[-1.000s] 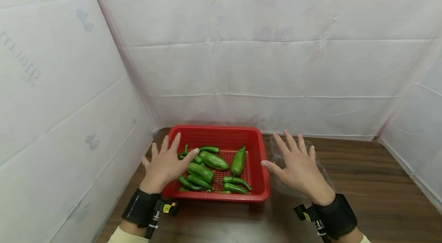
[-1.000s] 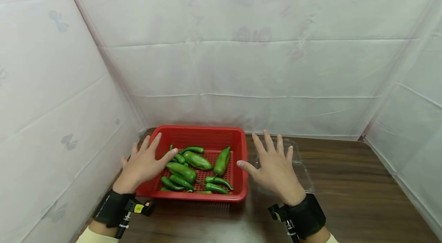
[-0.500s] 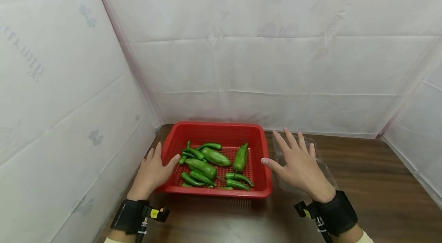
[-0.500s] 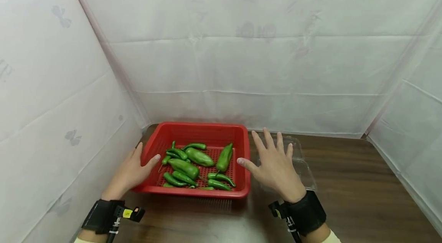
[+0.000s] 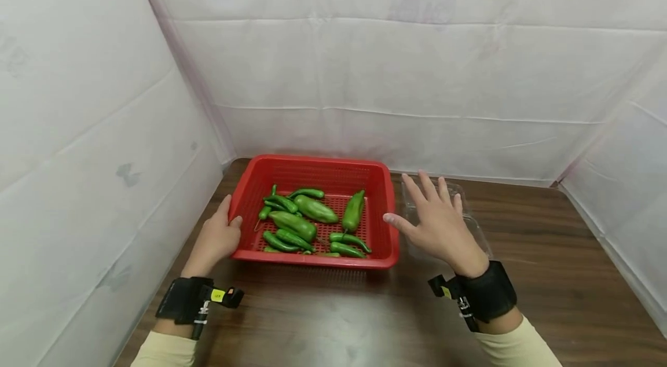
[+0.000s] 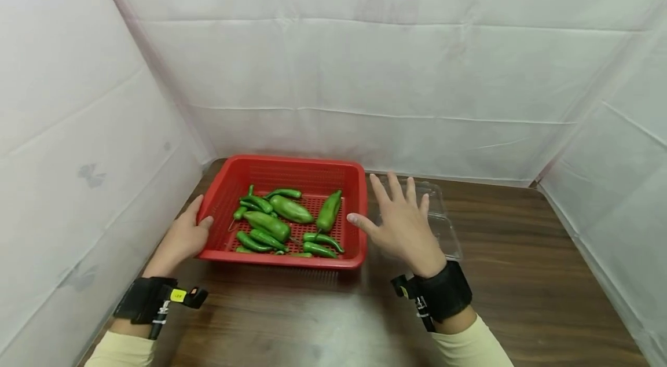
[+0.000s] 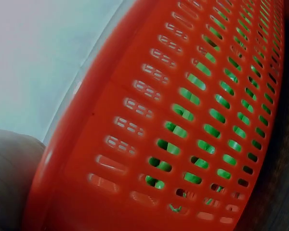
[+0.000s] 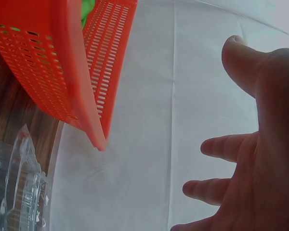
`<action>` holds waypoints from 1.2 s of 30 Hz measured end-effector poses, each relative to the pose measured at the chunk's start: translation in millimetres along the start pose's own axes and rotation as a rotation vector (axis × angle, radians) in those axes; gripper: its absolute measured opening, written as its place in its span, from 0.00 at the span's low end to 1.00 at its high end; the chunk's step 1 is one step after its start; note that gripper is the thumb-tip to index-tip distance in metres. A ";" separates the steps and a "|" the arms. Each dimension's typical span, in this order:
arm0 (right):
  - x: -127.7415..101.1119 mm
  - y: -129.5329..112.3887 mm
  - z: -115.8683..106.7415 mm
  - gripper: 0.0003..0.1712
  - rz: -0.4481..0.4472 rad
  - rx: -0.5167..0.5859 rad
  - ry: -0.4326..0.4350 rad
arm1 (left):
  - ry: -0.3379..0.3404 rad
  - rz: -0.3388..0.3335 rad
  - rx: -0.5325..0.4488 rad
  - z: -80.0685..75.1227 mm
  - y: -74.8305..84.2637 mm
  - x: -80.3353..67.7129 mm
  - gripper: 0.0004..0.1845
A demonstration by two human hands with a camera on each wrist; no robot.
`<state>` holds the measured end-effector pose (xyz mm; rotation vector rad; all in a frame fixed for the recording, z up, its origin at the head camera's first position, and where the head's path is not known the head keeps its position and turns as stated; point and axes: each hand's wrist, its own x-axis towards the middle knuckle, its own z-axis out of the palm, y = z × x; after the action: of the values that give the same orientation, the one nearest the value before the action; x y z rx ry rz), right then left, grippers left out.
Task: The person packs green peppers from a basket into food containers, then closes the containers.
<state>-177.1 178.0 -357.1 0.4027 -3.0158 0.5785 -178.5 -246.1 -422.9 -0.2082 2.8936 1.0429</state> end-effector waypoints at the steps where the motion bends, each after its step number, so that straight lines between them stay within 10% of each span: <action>1: 1.1 -1.4 0.4 0.53 -0.005 0.005 -0.005 | 0.007 -0.001 -0.001 -1.7 -0.5 -0.6 0.38; 36: 38.9 -33.3 11.7 0.51 -0.077 0.012 -0.120 | 0.008 -0.047 -0.037 4.3 3.5 -3.0 0.37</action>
<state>-205.8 134.4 -352.5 0.5717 -3.0946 0.5868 -176.0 -240.3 -423.8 -0.2810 2.8630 1.0915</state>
